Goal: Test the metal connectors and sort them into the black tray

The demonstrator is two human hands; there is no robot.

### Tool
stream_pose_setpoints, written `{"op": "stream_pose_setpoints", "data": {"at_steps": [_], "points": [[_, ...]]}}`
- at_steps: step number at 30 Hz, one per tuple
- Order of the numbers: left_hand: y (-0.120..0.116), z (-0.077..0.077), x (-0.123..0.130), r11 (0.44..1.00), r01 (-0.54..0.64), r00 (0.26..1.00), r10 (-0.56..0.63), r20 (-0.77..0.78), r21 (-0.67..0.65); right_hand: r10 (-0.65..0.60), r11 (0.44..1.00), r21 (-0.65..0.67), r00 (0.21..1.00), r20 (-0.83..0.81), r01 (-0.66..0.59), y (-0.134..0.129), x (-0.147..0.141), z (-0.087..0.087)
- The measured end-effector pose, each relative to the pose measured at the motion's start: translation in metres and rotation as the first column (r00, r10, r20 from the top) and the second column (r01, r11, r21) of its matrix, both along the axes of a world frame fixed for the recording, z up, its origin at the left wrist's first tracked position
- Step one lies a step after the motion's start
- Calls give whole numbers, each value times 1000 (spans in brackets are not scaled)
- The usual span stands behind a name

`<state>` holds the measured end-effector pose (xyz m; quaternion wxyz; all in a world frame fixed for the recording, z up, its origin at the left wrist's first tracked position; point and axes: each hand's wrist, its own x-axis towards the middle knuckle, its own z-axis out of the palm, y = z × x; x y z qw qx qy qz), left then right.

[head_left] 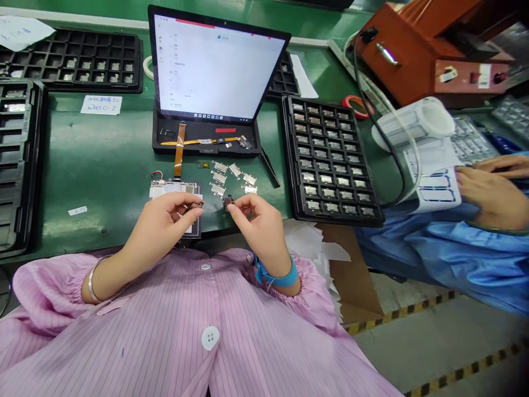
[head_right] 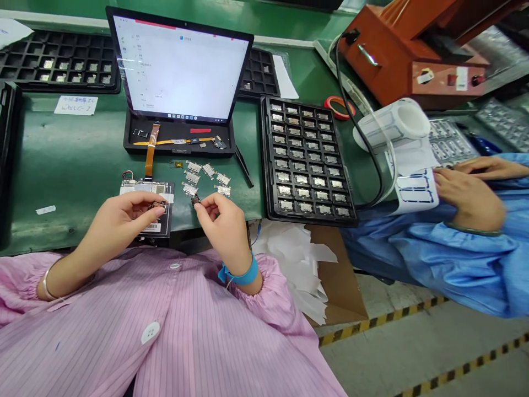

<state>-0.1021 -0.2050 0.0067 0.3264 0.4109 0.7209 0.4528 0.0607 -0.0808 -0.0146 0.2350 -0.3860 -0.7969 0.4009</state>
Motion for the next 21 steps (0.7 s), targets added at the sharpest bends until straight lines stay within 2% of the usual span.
{"op": "stream_pose_setpoints", "data": {"at_steps": [3,6,9,12,16,18,21], "points": [[11,-1,6,992,111,988,-117,-105,-63,-7,1000,10,996,90,6,8,3,-6],[24,-3,15,972,182,940,-216,-265,-148,-33,999,46,990,136,27,11,5,-12],[38,-6,22,960,172,859,-257,-443,-223,-53,996,79,987,155,41,16,6,-15],[48,-9,27,958,144,797,-261,-545,-248,-108,989,123,976,187,86,20,5,-16],[50,-10,27,968,89,758,-218,-614,-234,-213,937,307,969,126,166,12,0,-16],[43,-5,20,980,46,774,-157,-613,-194,-114,909,409,991,73,75,2,-2,-18],[22,6,-1,995,-38,798,-27,-603,-95,159,835,511,978,135,-206,-9,-5,-26]]}}
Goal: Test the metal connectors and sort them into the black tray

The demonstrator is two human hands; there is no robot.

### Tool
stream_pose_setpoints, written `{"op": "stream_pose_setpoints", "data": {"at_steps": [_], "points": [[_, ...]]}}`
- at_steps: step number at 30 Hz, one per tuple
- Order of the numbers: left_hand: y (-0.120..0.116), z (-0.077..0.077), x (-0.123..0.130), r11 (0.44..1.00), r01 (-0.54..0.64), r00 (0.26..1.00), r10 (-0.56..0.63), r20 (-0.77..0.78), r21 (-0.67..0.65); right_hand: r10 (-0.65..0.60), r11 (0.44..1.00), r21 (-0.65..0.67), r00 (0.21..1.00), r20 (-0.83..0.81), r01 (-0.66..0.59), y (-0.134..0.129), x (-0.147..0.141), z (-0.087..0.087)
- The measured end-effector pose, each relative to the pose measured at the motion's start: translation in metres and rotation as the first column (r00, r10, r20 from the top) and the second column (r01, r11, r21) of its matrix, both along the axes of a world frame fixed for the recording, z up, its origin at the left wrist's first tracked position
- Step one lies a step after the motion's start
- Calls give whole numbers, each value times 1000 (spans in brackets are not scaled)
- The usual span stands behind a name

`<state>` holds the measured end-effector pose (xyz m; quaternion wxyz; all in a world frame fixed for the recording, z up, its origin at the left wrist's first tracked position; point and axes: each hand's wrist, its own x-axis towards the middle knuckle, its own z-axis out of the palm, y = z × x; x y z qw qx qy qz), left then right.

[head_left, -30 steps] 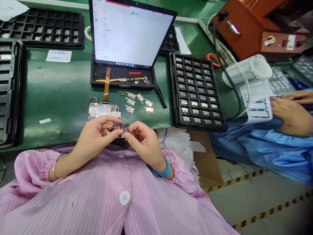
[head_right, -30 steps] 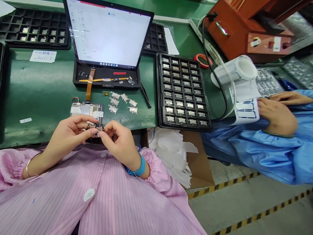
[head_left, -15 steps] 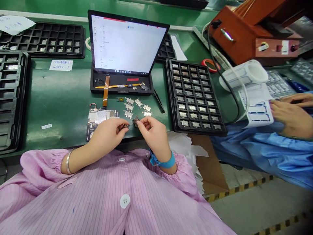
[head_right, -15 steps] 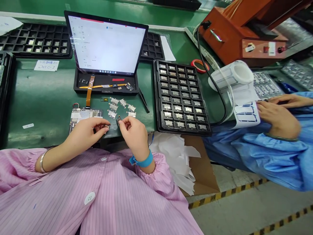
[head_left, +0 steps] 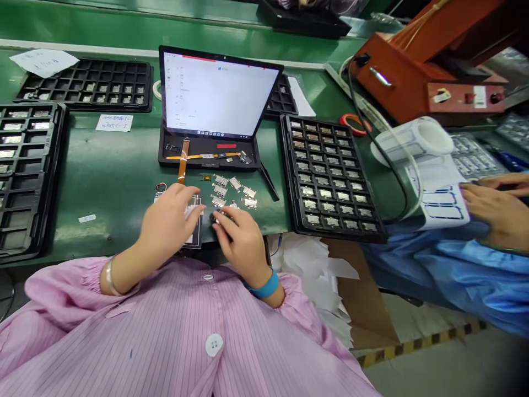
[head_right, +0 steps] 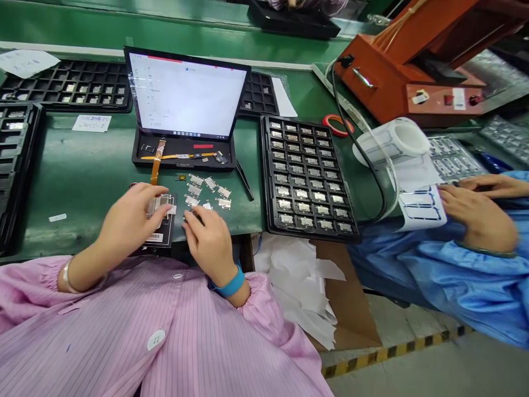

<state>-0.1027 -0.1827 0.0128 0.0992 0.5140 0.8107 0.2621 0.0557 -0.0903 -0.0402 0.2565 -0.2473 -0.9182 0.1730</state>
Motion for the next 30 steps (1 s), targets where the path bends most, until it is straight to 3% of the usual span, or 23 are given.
{"op": "stream_pose_setpoints", "data": {"at_steps": [2,5,8,11,12,13,15,18,21,26,30], "points": [[-21,9,-19,995,-84,996,85,-18,60,92,993,63,994,56,-95,2,0,-5],[-64,21,-53,946,-305,950,310,-35,112,109,982,154,993,35,-113,15,6,-11],[-118,31,-91,790,-585,802,597,-7,185,151,962,234,988,-33,-139,32,7,-15],[-170,39,-136,613,-737,626,778,-56,284,146,960,261,976,-163,-100,40,-4,-20],[-184,42,-152,605,-751,606,791,-90,265,161,960,260,969,-190,-108,39,-10,-20],[-195,45,-168,631,-747,620,775,-125,210,182,957,261,961,-208,-125,35,-17,-19],[-207,48,-200,734,-679,721,674,-163,32,245,948,259,945,-218,-186,23,-31,-15],[-205,49,-242,832,-531,839,490,-237,-161,353,921,246,913,-204,-302,1,-51,-8],[-186,48,-274,872,-450,878,394,-270,-192,415,900,233,887,-201,-368,-10,-67,-9],[-134,42,-314,929,-308,920,236,-312,-206,336,938,180,907,-253,-297,-8,-76,-18],[-89,40,-344,929,-259,929,164,-332,-265,280,956,163,920,-274,-242,-6,-73,-21]]}}
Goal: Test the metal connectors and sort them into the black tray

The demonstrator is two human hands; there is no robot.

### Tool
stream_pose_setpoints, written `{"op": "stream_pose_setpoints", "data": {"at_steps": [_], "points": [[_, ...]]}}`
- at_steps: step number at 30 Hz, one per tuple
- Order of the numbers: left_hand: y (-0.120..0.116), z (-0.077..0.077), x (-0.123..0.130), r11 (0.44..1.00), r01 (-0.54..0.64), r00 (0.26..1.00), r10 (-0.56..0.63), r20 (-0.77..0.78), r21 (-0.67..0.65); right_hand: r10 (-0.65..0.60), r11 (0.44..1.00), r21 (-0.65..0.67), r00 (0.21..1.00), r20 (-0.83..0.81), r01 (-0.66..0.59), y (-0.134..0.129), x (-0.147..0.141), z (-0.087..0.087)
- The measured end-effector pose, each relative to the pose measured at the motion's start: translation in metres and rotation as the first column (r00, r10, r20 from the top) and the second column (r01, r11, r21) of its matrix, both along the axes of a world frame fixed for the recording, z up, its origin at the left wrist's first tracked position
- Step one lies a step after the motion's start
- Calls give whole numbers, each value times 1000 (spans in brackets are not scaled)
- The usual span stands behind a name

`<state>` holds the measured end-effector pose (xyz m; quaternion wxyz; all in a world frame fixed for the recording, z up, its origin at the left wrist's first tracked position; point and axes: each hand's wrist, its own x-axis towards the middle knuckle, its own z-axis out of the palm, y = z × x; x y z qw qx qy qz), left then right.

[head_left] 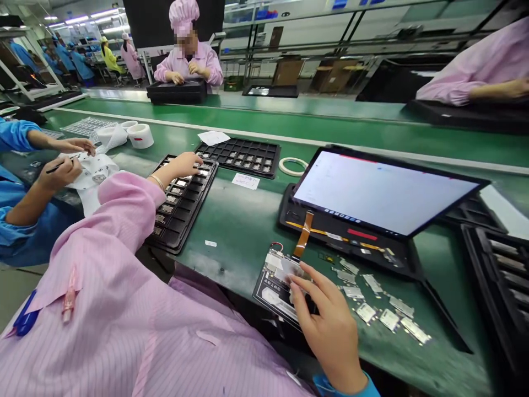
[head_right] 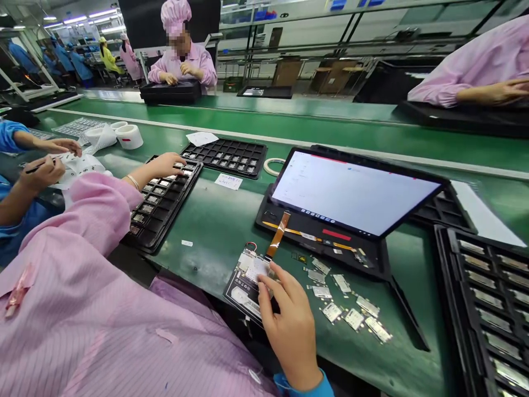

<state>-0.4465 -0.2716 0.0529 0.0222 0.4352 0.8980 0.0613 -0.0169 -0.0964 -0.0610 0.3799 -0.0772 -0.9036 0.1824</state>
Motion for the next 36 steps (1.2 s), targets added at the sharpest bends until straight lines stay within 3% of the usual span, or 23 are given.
{"op": "stream_pose_setpoints", "data": {"at_steps": [5,13,23,36], "points": [[30,4,-30,990,28,997,-19,71,-135,-23,1000,-21,1000,6,23,0,3,-1],[40,10,-41,966,19,992,12,122,-256,-11,1000,-25,1000,-25,10,-5,2,6],[38,1,-53,979,74,986,-43,163,-192,3,999,-42,999,-47,-5,-3,4,0],[43,-9,-56,999,-36,997,33,75,36,17,999,-50,999,-50,-19,-2,5,-1]]}}
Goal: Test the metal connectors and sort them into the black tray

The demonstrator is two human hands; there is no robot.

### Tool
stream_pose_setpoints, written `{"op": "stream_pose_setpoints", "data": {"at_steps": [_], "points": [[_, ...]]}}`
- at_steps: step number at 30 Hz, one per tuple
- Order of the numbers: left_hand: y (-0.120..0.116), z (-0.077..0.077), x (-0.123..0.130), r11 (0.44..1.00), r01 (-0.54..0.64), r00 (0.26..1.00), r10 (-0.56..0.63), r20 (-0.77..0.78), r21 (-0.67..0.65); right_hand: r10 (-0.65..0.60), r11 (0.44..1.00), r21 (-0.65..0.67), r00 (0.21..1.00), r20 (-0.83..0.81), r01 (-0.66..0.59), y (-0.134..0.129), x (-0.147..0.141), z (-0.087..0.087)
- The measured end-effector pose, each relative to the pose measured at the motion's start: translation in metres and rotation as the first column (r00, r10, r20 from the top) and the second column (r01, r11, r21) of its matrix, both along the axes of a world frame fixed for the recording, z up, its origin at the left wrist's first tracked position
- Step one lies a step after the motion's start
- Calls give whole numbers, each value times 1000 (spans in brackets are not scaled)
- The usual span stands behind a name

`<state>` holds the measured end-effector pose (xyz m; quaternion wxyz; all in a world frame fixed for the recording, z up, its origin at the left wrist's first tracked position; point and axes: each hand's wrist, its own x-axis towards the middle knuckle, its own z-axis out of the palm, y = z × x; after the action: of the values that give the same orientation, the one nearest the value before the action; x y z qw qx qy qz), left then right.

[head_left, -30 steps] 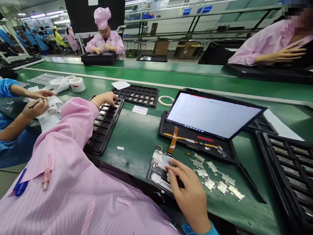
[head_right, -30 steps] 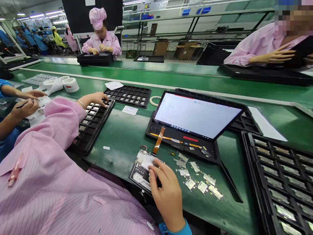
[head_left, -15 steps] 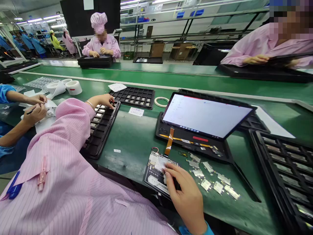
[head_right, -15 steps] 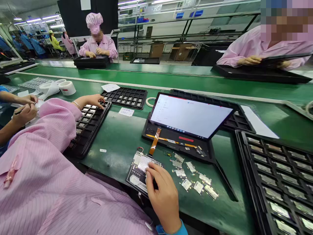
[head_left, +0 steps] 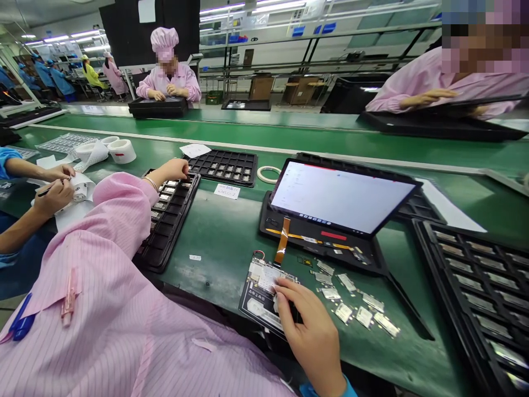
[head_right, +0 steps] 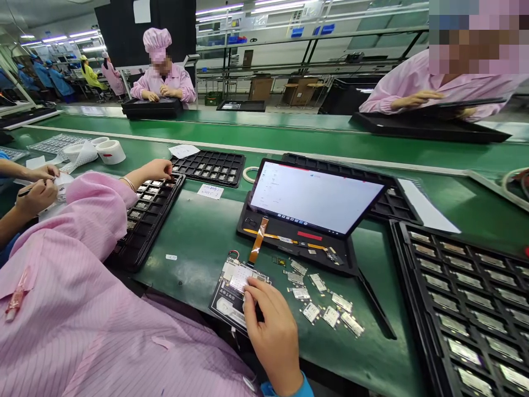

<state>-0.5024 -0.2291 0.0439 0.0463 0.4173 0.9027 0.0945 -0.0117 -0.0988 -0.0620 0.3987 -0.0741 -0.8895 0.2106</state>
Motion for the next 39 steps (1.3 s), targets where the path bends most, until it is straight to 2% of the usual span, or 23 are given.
{"op": "stream_pose_setpoints", "data": {"at_steps": [4,8,14,19,25,34,39], "points": [[2,8,5,995,27,999,-31,37,92,-3,1000,0,1000,-7,3,0,-1,0],[4,14,9,993,66,994,-74,83,97,-4,1000,10,1000,-16,4,0,0,0],[-9,3,10,997,75,994,-73,77,-22,1,1000,10,1000,-9,-1,0,0,1],[-15,-6,14,993,111,993,-111,28,-25,3,1000,-13,1000,-14,-3,0,0,1],[-17,-5,14,994,109,994,-109,12,-1,-5,1000,-14,1000,-4,5,0,0,-3],[-23,-6,19,994,99,992,-102,80,49,-4,1000,0,1000,-8,4,0,0,0],[-20,-6,18,992,127,987,-128,98,19,-9,1000,-16,1000,-10,9,0,0,1]]}}
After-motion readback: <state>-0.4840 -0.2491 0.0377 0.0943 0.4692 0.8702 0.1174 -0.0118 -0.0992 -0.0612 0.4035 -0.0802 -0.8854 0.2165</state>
